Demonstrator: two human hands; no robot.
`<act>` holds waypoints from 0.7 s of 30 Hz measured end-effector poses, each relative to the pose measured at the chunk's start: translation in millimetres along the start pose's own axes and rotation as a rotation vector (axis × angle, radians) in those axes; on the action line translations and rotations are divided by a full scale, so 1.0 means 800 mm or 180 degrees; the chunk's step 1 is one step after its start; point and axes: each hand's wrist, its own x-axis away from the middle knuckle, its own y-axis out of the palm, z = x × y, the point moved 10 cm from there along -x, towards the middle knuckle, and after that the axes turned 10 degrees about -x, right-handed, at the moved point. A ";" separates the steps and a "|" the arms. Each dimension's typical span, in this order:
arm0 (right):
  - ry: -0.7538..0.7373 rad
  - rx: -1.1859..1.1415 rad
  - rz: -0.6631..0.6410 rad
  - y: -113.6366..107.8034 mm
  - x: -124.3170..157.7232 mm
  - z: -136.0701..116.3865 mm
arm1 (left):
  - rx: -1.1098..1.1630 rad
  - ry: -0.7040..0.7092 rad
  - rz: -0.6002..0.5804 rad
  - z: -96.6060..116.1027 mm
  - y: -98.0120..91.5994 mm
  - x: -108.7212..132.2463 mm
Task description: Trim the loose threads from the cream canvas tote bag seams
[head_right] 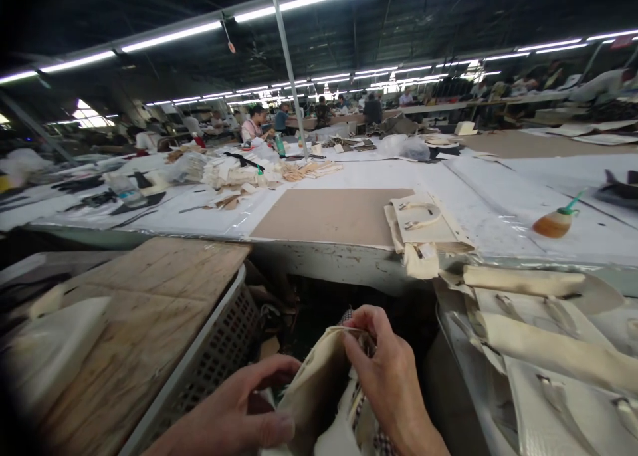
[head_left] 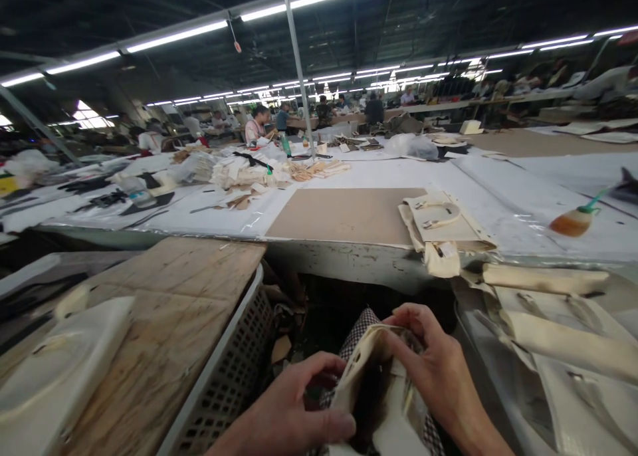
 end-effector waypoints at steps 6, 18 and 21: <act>-0.0362 0.0335 -0.0274 0.016 0.000 -0.011 | 0.0210 0.0115 0.0667 -0.023 0.004 0.027; -0.0611 0.0685 -0.0193 0.023 0.005 -0.018 | -0.0766 -0.0154 0.1517 -0.036 0.003 0.036; -0.0788 0.0581 -0.0076 0.016 0.002 -0.025 | -0.1203 -0.0038 0.1687 -0.039 0.004 0.031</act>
